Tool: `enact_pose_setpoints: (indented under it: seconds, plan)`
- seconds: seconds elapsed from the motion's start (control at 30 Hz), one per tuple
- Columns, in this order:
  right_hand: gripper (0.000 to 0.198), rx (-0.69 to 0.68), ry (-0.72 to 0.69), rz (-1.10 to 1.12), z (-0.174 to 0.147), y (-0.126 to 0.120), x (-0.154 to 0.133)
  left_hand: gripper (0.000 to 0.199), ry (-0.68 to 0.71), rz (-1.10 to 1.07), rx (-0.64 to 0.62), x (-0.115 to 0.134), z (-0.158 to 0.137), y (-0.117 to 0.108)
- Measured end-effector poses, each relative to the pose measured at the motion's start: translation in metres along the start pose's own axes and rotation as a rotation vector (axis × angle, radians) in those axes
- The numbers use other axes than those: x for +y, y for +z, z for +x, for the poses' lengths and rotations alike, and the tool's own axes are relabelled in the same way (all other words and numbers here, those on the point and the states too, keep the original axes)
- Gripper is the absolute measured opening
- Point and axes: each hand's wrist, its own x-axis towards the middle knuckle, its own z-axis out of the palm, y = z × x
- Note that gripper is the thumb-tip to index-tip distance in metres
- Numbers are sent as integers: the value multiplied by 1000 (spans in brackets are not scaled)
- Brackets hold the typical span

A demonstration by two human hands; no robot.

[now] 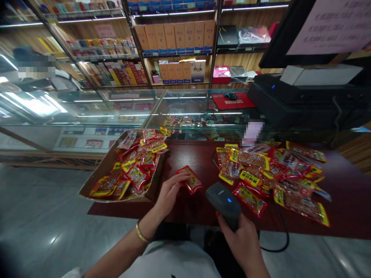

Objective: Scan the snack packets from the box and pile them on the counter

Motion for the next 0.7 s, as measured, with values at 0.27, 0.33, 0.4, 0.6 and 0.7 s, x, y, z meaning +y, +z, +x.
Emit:
enact_pose_setpoints:
  seconds: [0.27,0.33,0.4,0.6,0.7]
  plan:
    - [34,-90,-37,-30,-2,2,5,37,-18,-30,58,-62,6,24]
    - [33,-104,-34,-26,-4,5,4,38,-43,-60,82,-65,5,23]
    - [32,-124,-23,-15,-6,9,1,38,-66,-85,115,-65,3,22]
    - [31,-133,28,33,-12,16,-13,29,-120,-169,208,-66,1,22]
    - [31,-177,28,32,-12,16,-16,29,-160,-175,224,-69,0,23]
